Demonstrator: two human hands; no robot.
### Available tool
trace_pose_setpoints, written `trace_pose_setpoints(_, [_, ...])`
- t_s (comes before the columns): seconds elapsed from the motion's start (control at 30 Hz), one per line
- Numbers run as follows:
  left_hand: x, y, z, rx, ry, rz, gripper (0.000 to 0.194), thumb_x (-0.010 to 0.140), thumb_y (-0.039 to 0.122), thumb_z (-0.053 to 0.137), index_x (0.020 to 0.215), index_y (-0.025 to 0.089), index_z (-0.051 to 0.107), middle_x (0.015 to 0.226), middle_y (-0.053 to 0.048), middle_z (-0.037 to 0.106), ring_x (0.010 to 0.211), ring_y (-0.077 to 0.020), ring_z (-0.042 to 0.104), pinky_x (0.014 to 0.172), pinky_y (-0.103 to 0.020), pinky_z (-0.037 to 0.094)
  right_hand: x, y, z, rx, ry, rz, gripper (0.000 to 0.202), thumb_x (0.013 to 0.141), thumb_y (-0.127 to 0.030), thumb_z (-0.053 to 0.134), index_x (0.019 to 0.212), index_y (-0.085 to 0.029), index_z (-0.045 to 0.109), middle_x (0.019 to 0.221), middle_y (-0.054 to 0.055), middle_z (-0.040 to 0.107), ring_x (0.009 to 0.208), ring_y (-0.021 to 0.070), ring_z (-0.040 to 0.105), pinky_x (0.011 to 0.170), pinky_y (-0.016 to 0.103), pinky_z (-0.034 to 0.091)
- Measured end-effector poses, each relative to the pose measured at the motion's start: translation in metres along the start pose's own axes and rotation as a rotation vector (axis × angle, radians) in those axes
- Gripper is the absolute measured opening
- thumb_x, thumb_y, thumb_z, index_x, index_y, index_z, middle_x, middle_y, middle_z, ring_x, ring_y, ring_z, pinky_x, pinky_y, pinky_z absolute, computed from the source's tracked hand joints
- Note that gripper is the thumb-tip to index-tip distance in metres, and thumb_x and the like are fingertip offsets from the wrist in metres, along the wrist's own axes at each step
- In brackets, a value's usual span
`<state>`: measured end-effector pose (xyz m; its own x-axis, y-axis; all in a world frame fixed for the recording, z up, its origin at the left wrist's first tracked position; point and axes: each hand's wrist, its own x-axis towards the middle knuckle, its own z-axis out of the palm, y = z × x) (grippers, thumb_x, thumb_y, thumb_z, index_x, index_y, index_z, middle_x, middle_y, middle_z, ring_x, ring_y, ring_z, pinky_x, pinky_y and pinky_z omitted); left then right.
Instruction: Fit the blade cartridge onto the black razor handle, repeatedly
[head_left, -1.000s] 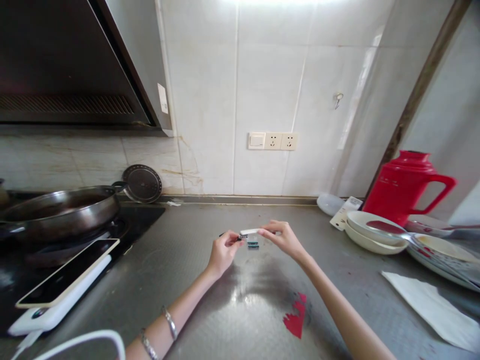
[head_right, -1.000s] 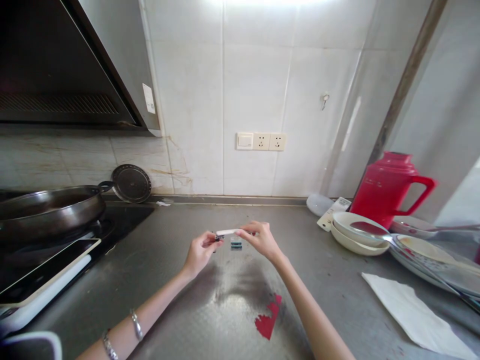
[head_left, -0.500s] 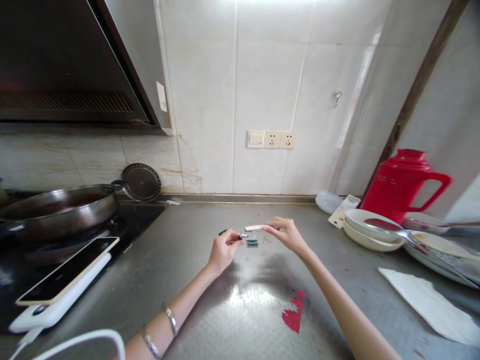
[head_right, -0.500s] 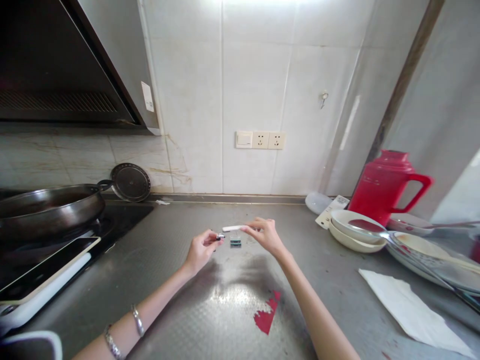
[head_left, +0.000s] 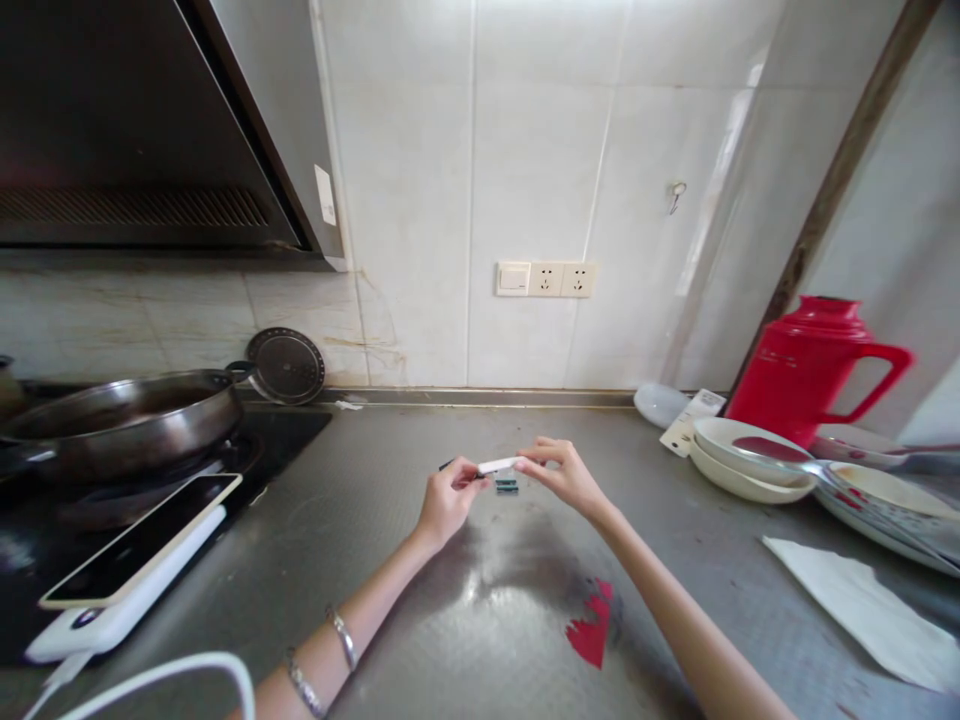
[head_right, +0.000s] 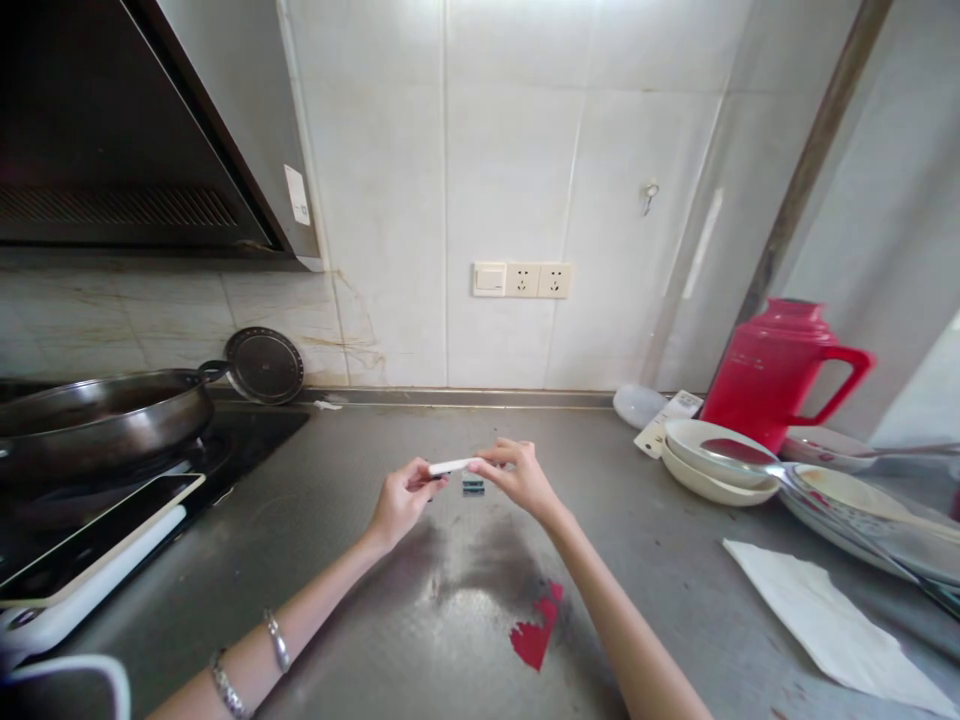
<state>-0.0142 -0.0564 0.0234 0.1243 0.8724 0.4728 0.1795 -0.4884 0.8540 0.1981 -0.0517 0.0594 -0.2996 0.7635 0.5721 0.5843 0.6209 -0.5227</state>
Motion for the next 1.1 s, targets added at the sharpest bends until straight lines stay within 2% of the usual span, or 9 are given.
trace_pose_setpoints(0.17, [0.0,-0.004,0.0,-0.003,-0.008,-0.005,0.013,0.072,0.028,0.063,0.071,0.015,0.059,0.072,-0.002,0.066,0.068,-0.0134,0.062,0.064,-0.021,0.048,-0.001,0.003,-0.001,-0.027,0.065,0.059,0.038,0.079,-0.051,0.053,0.075,-0.019,0.073,0.063,0.003,0.06,0.06,0.0135,0.052,0.062,0.025,0.037])
trace_pose_setpoints(0.33, [0.001,-0.009,-0.001,0.003,0.009,0.002,0.015,0.071,0.029,0.063,0.068,0.015,0.057,0.067,-0.001,0.064,0.063,-0.0126,0.061,0.061,-0.021,0.047,0.0,-0.003,0.004,-0.004,0.018,0.003,0.037,0.08,-0.052,0.051,0.077,-0.021,0.072,0.066,0.002,0.061,0.063,0.0133,0.052,0.064,0.026,0.036])
trace_pose_setpoints(0.53, [0.001,-0.009,-0.001,-0.032,0.014,0.003,0.014,0.071,0.028,0.064,0.071,0.016,0.058,0.071,-0.002,0.066,0.068,-0.0134,0.062,0.064,-0.022,0.048,-0.002,0.01,0.0,0.024,0.074,0.067,0.041,0.079,-0.054,0.052,0.077,-0.018,0.072,0.063,0.003,0.058,0.059,0.0136,0.051,0.056,0.024,0.036])
trace_pose_setpoints(0.7, [0.001,-0.007,-0.001,-0.049,0.018,-0.016,0.014,0.069,0.027,0.065,0.07,0.016,0.057,0.068,-0.001,0.065,0.064,-0.0128,0.061,0.061,-0.021,0.047,-0.001,0.008,0.002,0.083,0.003,0.03,0.037,0.079,-0.052,0.053,0.08,-0.02,0.073,0.066,0.003,0.06,0.063,0.014,0.052,0.061,0.024,0.037])
trace_pose_setpoints(0.87, [0.001,-0.007,-0.001,-0.064,0.004,-0.023,0.014,0.07,0.028,0.065,0.072,0.015,0.058,0.072,-0.003,0.066,0.068,-0.0137,0.062,0.064,-0.022,0.047,-0.003,0.01,0.001,0.085,0.067,0.094,0.038,0.077,-0.051,0.055,0.078,-0.018,0.073,0.065,0.003,0.058,0.062,0.014,0.051,0.058,0.024,0.036])
trace_pose_setpoints(1.0, [0.0,-0.008,-0.001,-0.058,-0.004,-0.021,0.016,0.07,0.029,0.065,0.072,0.016,0.057,0.07,-0.002,0.065,0.066,-0.0131,0.062,0.062,-0.021,0.047,-0.002,0.007,0.004,0.136,0.01,0.044,0.035,0.079,-0.049,0.054,0.081,-0.019,0.072,0.067,0.003,0.058,0.064,0.0134,0.05,0.06,0.024,0.036])
trace_pose_setpoints(1.1, [0.0,-0.007,-0.001,-0.064,-0.004,-0.018,0.017,0.07,0.031,0.065,0.073,0.016,0.058,0.071,-0.002,0.066,0.067,-0.0136,0.062,0.063,-0.022,0.047,-0.004,0.013,0.003,0.135,-0.009,0.081,0.038,0.078,-0.051,0.054,0.079,-0.018,0.072,0.066,0.002,0.057,0.063,0.0135,0.049,0.059,0.024,0.036])
